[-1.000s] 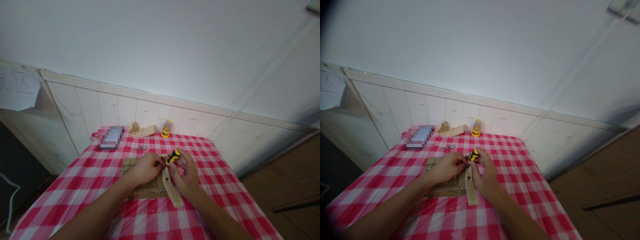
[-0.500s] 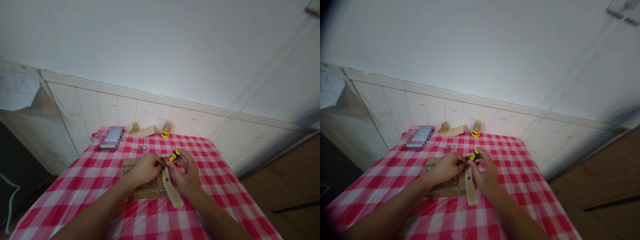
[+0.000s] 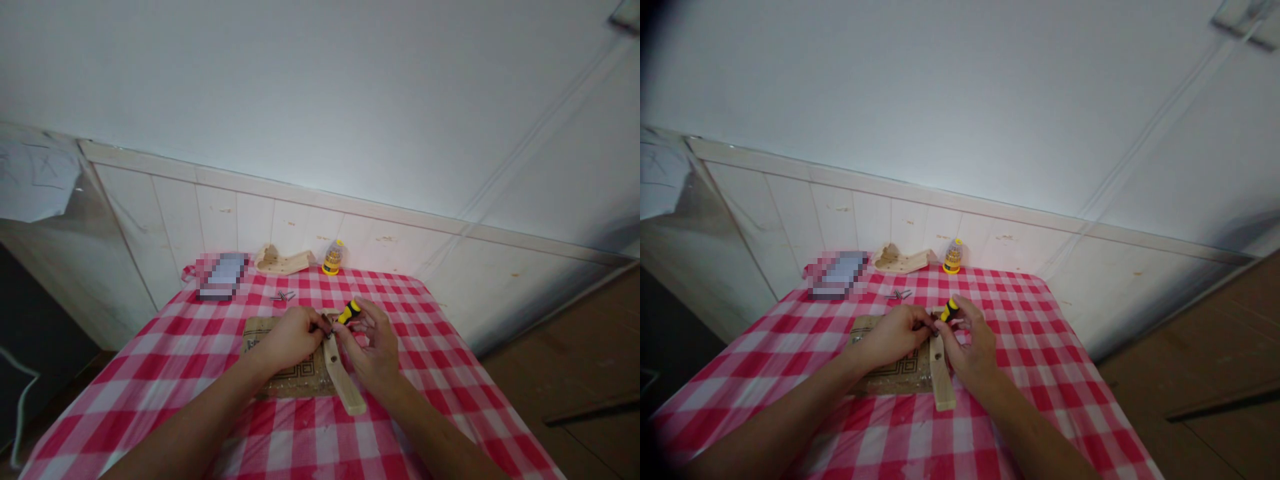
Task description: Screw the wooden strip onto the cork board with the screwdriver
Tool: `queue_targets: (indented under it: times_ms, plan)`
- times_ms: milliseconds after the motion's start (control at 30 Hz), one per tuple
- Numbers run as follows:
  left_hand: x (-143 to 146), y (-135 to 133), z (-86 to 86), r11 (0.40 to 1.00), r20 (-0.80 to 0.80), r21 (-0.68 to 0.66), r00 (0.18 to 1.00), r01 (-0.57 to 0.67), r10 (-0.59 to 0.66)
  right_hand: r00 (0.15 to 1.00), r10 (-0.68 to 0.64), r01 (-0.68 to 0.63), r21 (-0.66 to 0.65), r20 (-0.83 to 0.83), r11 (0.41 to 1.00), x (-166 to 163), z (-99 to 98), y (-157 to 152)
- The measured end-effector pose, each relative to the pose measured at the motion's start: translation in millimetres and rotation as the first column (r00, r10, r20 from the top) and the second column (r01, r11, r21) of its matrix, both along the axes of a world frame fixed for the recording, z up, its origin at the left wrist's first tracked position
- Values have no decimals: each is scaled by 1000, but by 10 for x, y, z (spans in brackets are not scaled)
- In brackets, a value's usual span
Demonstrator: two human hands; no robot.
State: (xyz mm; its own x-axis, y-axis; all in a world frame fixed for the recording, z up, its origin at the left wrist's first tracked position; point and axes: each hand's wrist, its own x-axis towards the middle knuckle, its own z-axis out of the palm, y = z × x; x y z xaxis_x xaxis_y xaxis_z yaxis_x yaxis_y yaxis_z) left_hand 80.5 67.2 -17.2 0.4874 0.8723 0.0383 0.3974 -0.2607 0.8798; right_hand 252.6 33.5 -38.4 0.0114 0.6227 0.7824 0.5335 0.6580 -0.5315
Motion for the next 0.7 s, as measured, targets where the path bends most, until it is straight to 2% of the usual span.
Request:
queue_targets:
  times_ms: [233, 433, 700]
  plan:
    - [0, 14, -37, 1000, 24, 16, 999, 27, -27, 988, 143, -146, -54, -49, 988, -16, 11, -51]
    - [-4, 17, -23, 993, -1, 113, 1000, 23, -23, 994, 96, -97, -13, -44, 995, -17, 3, -27]
    - [6, 1, -14, 997, -23, 75, 1000, 5, -3, 996, 71, -70, 10, -48, 997, -29, 0, -4]
